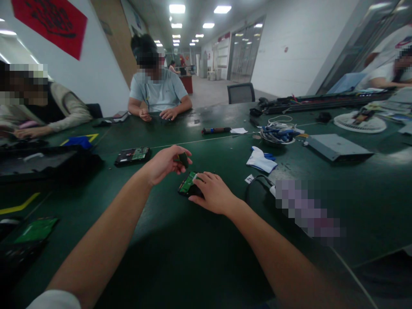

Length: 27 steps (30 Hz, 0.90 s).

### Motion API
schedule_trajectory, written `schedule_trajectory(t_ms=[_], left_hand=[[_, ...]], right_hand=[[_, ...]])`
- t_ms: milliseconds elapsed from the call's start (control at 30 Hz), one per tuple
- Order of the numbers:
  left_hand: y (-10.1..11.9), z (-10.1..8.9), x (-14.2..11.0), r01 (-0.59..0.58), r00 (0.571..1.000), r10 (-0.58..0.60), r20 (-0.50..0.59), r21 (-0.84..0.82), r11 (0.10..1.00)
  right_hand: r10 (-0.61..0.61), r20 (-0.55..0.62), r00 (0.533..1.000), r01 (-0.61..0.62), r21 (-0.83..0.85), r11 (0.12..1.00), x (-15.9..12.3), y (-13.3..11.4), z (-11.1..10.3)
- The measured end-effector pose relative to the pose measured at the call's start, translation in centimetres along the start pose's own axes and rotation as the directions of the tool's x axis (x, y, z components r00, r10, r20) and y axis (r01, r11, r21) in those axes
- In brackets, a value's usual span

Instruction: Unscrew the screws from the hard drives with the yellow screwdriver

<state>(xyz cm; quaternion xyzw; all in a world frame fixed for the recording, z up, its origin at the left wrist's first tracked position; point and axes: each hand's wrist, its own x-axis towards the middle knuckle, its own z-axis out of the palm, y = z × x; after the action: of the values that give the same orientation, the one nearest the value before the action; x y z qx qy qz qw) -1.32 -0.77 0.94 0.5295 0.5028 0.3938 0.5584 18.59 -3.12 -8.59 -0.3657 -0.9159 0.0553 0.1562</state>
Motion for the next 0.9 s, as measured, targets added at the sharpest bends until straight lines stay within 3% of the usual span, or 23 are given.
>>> schedule_trajectory(t_ms=[100, 333, 500, 700, 900], left_hand=[[0.02, 0.09, 0.00, 0.031, 0.999, -0.030, 0.012, -0.034, 0.999], [-0.11, 0.01, 0.17, -0.029, 0.994, 0.038, -0.104, 0.088, 0.996], [0.10, 0.23, -0.13, 0.063, 0.998, -0.064, -0.015, -0.067, 0.996], [0.14, 0.34, -0.11, 0.023, 0.997, -0.029, -0.076, -0.083, 0.996], [0.00, 0.79, -0.12, 0.092, 0.996, -0.090, 0.018, -0.156, 0.983]], right_hand=[[-0.005, -0.006, 1.000, 0.005, -0.005, 1.000, -0.01, 0.13, 0.18], [-0.008, -0.020, 1.000, 0.008, -0.007, 1.000, 0.02, 0.13, 0.19], [-0.003, -0.012, 1.000, 0.003, -0.004, 1.000, 0.05, 0.04, 0.02], [0.009, 0.006, 1.000, -0.009, -0.001, 1.000, 0.05, 0.00, -0.12], [0.003, 0.004, 1.000, -0.003, 0.004, 1.000, 0.03, -0.09, -0.29]])
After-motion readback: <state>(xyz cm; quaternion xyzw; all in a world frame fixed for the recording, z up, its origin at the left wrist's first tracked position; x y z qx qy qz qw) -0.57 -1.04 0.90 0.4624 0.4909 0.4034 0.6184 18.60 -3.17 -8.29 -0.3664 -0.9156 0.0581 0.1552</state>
